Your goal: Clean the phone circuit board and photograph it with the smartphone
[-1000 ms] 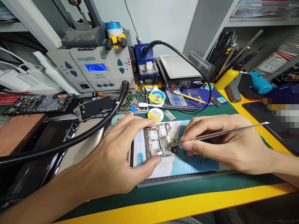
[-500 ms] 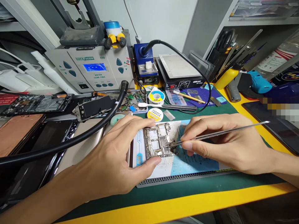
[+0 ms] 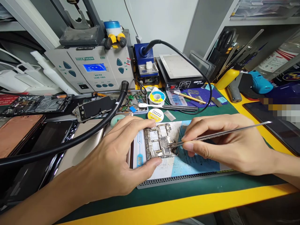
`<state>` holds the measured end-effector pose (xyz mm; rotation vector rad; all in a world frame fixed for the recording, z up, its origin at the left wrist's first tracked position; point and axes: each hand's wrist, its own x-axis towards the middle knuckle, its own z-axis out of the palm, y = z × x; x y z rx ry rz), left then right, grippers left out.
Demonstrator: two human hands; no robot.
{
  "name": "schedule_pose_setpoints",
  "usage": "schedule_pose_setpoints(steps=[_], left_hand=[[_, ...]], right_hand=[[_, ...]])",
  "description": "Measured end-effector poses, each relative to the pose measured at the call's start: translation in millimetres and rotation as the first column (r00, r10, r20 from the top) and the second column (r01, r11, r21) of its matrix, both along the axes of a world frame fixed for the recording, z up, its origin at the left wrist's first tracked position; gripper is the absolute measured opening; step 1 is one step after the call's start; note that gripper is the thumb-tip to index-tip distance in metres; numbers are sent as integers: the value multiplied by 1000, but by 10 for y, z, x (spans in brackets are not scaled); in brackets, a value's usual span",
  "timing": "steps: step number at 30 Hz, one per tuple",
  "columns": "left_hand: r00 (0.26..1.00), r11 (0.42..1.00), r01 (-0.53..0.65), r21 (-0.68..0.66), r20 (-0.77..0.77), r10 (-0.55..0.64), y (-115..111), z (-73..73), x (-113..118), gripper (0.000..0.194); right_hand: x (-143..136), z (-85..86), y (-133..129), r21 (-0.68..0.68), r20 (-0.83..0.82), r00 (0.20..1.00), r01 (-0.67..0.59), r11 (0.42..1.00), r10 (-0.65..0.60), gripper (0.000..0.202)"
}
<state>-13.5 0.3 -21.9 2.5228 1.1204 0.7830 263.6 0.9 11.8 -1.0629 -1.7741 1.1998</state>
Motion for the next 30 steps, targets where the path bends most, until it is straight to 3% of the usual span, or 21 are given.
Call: schedule_pose_setpoints(steps=[13, 26, 30], left_hand=[[1000, 1000, -13, 9, -25, 13, -13, 5, 19, 63], [1000, 999, 7, 33, -18, -6, 15, 10, 28, 60], [1000, 999, 15, 40, -17, -14, 20, 2, 31, 61]], right_hand=[[19, -8, 7, -15, -15, 1000, -4, 1000, 4, 11], [0, 4, -2, -190, -93, 992, 62, 980, -80, 13], [-28, 8, 8, -141, -40, 993, 100, 985, -107, 10]])
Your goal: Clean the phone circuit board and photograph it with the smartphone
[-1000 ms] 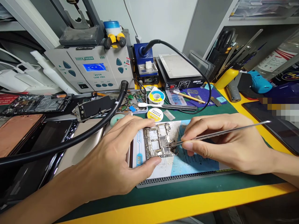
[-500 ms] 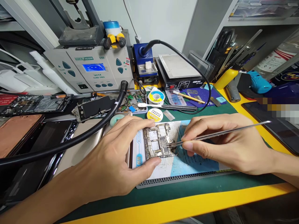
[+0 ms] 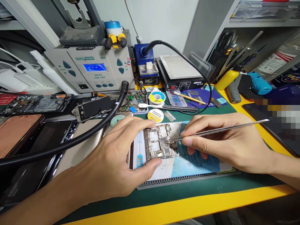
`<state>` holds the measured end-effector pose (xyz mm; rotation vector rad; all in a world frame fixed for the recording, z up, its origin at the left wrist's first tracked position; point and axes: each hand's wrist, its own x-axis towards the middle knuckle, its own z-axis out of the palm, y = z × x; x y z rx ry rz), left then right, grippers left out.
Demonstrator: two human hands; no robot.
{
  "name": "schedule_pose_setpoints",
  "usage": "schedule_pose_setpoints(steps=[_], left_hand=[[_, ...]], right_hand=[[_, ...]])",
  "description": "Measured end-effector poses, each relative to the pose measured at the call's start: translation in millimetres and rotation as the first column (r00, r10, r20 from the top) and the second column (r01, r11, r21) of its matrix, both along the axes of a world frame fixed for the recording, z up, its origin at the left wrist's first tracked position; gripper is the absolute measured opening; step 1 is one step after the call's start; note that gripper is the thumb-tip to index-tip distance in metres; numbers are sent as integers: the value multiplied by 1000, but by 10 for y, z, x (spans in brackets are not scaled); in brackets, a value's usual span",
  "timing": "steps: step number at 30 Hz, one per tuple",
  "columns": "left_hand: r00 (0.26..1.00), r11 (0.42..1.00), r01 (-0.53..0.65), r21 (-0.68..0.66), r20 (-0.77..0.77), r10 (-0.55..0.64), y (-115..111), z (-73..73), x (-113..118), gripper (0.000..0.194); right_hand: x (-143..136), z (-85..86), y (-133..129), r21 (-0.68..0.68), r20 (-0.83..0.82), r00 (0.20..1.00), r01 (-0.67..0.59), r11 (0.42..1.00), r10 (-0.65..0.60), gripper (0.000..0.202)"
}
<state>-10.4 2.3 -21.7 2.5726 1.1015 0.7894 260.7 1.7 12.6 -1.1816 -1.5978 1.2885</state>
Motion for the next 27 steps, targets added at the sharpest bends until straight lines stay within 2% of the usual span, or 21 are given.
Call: schedule_pose_setpoints(steps=[8, 14, 19, 27], left_hand=[[1000, 1000, 1, -7, 19, -1, -15, -3, 11, 62], [999, 1000, 17, 4, 27, -17, -8, 11, 17, 60], [1000, 1000, 11, 2, 22, -11, -6, 1, 14, 62], [1000, 1000, 8, -23, 24, -7, -18, 5, 14, 62]], right_hand=[[-23, -6, -10, 11, 63, 998, 18, 1000, -19, 14], [-38, -20, -6, 12, 42, 999, 20, 1000, -21, 9], [-64, -6, -9, -21, -40, 999, 20, 1000, -21, 14], [-72, 16, -18, -22, -8, 999, 32, 999, -32, 9]])
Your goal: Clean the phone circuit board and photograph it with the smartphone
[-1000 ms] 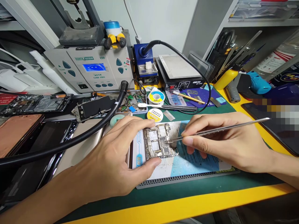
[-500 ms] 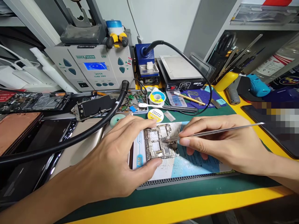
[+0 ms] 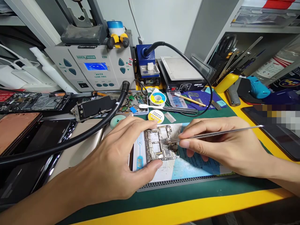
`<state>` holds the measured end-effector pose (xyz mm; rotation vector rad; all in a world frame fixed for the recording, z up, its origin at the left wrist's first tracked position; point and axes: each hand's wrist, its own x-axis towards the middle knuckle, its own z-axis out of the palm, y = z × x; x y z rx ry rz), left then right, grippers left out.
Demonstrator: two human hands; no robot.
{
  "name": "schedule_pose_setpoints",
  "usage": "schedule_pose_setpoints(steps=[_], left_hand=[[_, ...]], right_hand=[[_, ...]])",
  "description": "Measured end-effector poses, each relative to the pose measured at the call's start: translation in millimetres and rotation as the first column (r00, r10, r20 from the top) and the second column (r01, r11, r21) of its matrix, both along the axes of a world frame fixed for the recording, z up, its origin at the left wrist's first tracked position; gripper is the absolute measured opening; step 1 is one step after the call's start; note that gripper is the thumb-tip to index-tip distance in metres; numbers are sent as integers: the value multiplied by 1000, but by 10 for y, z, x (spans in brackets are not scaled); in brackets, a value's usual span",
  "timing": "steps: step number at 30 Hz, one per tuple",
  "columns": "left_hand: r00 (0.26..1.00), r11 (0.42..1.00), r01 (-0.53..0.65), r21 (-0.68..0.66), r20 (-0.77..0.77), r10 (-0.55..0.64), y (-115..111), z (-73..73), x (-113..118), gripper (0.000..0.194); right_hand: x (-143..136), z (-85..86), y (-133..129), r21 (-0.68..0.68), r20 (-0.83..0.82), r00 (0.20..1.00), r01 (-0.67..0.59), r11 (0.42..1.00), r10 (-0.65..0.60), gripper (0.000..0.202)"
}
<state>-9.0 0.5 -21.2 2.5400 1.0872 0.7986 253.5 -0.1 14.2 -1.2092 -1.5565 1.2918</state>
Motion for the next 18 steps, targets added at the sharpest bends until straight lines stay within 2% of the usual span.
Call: schedule_pose_setpoints(steps=[4, 11, 18], left_hand=[[1000, 1000, -16, 9, 4, 16, 2, -14, 1, 63], [1000, 1000, -9, -9, 2, 9, 2, -1, 6, 64], [1000, 1000, -24, -10, -6, 24, -5, -23, -14, 64]], right_hand=[[0, 15, 19, -28, 4, 1000, -14, 1000, 14, 17], [7, 0, 21, -74, -19, 1000, -9, 997, 8, 19], [11, -4, 23, -48, 19, 1000, -10, 999, 11, 16]])
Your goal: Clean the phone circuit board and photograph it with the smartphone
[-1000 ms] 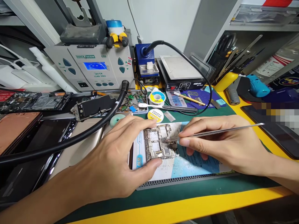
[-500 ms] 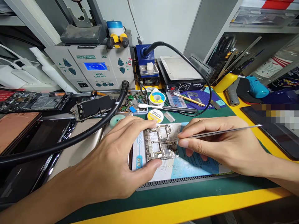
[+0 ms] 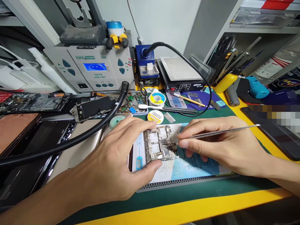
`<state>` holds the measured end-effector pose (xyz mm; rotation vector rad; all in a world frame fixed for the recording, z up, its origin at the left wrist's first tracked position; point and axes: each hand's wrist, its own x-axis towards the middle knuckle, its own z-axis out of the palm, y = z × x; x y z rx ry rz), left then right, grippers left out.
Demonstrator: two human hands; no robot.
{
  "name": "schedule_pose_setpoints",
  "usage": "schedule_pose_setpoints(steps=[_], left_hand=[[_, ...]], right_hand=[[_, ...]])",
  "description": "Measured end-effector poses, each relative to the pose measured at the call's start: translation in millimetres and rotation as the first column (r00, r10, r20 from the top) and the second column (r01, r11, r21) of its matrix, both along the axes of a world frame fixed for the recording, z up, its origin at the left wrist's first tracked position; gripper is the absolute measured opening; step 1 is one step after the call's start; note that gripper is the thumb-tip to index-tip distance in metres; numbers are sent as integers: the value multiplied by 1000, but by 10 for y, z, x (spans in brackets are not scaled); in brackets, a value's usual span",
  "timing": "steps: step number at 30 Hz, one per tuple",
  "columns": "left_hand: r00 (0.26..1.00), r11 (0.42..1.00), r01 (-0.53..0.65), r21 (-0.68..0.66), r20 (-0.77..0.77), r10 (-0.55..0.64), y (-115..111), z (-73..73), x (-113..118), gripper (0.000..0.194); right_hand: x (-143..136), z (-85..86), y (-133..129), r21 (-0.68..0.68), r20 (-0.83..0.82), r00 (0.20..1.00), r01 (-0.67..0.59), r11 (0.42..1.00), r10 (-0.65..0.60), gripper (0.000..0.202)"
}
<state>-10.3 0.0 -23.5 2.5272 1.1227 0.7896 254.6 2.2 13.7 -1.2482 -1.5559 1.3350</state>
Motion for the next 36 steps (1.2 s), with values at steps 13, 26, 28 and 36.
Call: schedule_pose_setpoints(steps=[13, 26, 28, 36], left_hand=[[1000, 1000, -5, 14, 3, 5, 0, -8, 9, 63], [1000, 1000, -17, 2, -13, 17, -18, -10, -1, 63], [1000, 1000, -16, 9, -5, 16, -16, -13, 6, 63], [1000, 1000, -3, -3, -1, 3, 14, 11, 11, 64]], right_hand=[[-9, 41, 1, -32, 4, 1000, 14, 999, -14, 20], [16, 20, 7, -48, 8, 1000, 23, 999, -23, 19], [10, 22, 4, -61, -4, 1000, 23, 998, -23, 18], [-9, 13, 7, -28, -15, 1000, 19, 999, -19, 19]])
